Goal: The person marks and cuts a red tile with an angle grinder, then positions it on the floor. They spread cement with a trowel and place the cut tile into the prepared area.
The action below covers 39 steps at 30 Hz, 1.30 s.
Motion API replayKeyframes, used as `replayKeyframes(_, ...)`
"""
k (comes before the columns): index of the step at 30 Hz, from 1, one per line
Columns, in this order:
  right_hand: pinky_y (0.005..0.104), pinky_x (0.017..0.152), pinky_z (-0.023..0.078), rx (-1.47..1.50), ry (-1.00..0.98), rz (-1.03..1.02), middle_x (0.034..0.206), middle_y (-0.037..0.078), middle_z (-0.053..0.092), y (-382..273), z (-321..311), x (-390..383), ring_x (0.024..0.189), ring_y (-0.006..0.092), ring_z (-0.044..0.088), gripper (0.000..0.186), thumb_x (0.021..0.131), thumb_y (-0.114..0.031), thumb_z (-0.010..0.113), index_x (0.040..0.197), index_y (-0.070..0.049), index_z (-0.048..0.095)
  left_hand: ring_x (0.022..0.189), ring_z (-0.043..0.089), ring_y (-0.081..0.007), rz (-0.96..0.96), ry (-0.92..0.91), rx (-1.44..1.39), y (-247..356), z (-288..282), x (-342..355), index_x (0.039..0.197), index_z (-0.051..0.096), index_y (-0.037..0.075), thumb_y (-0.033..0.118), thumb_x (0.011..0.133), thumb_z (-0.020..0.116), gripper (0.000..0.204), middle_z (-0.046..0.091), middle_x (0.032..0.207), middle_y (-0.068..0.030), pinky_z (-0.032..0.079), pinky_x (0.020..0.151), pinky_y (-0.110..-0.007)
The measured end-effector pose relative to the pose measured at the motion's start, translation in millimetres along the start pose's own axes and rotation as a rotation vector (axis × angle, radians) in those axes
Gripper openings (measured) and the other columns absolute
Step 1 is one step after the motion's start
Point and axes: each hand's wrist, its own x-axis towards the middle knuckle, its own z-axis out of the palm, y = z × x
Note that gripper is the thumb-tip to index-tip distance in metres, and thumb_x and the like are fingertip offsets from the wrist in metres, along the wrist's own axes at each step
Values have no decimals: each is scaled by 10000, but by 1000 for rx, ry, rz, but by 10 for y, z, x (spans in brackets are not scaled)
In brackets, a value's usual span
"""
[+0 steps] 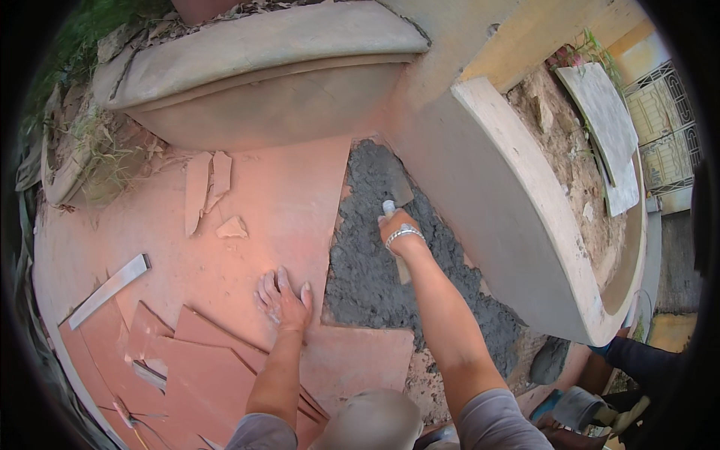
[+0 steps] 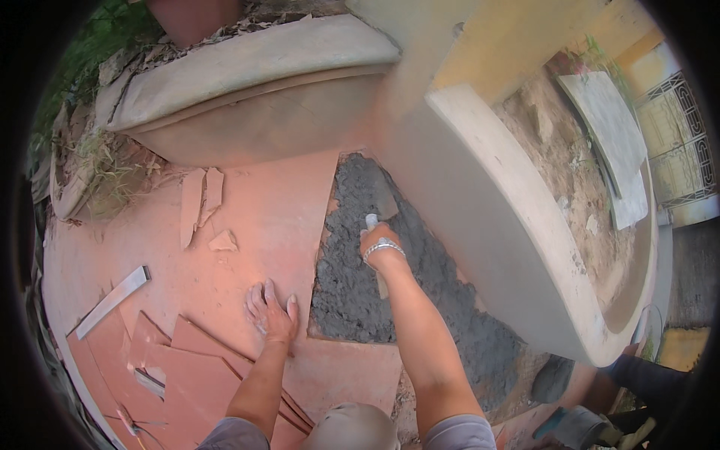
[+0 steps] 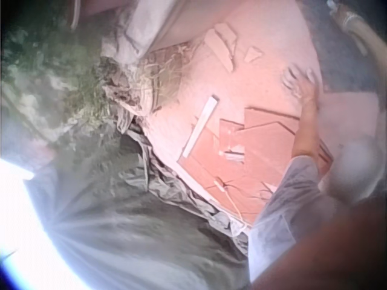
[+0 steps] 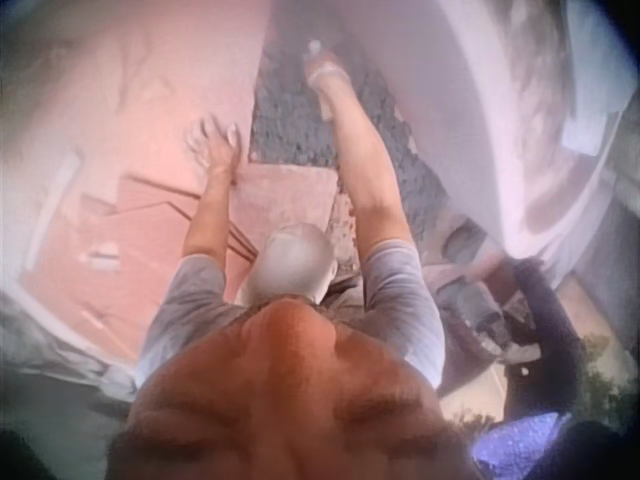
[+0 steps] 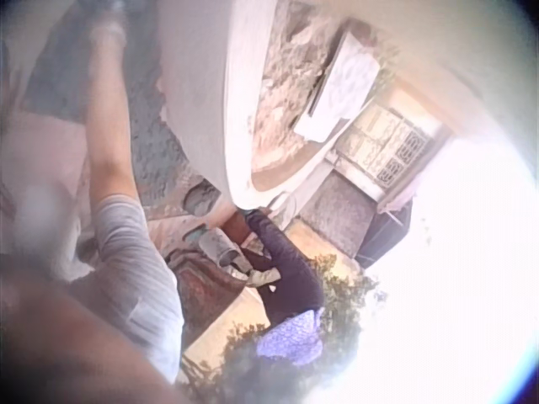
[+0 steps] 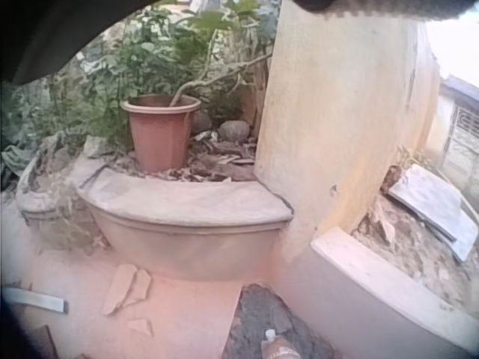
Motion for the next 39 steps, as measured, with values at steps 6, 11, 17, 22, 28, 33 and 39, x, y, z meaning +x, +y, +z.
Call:
replayKeyframes(6, 489, 1029, 505, -7, -43, 68, 1266, 298, 658, 348, -52, -319, 1210, 425, 633, 489, 1010, -344, 582, 1319, 34, 562, 1447, 279, -384, 13, 20, 1, -1, -4, 8, 1465, 461, 96, 404, 832, 730, 754, 364, 1490, -153, 182, 1183, -631)
replayKeyframes(11, 500, 969, 534, -171, 57, 18, 1194, 288, 691, 334, -100, -437, 1099, 438, 684, 453, 1015, -334, 573, 1306, 11, 530, 1436, 289, -382, 7, 6, 14, -10, 14, 5, 1471, 450, 100, 409, 831, 731, 765, 377, 1471, -148, 182, 1181, -631)
replayKeyframes(17, 521, 938, 543, -372, 54, -145, 1226, 269, 678, 287, -91, -143, 1074, 444, 693, 277, 1013, -224, 528, 1221, -41, 540, 1425, 297, -379, 36, 44, 16, -11, 22, -12, 1469, 451, 110, 422, 833, 732, 762, 386, 1461, -146, 186, 1174, -631)
replayKeyframes(22, 485, 804, 598, -567, 93, -231, 1105, 191, 691, 810, 279, -561, 975, 400, 730, 158, 1005, -166, 494, 1110, -58, 542, 1400, 319, -400, 33, 64, 23, -14, 38, 1, 1470, 467, 109, 399, 841, 719, 738, 411, 1456, -164, 219, 1164, -586)
replayKeyframes(28, 485, 735, 609, -617, -74, -291, 1057, 190, 686, 1253, 353, -1384, 904, 399, 737, 129, 1000, -177, 507, 1065, -66, 509, 1407, 309, -388, 33, 47, 24, -15, 51, 3, 1466, 472, 116, 402, 849, 714, 722, 395, 1454, -154, 214, 1164, -578)
replayKeyframes(33, 480, 709, 609, -661, -201, -305, 1015, 160, 686, 1513, 497, -1966, 881, 370, 741, 133, 998, -173, 509, 1065, -63, 542, 1425, 282, -379, 17, 34, 44, 1, 65, 14, 1465, 472, 104, 428, 847, 714, 739, 372, 1466, -140, 199, 1168, -591)
replayKeyframes(39, 475, 711, 600, -652, -283, -336, 1014, 165, 688, 1633, 565, -2205, 860, 387, 735, 173, 1003, -200, 499, 1110, -79, 560, 1397, 323, -390, 45, 69, 49, -6, 82, -4, 1459, 485, 90, 424, 862, 697, 716, 405, 1450, -161, 226, 1155, -591)
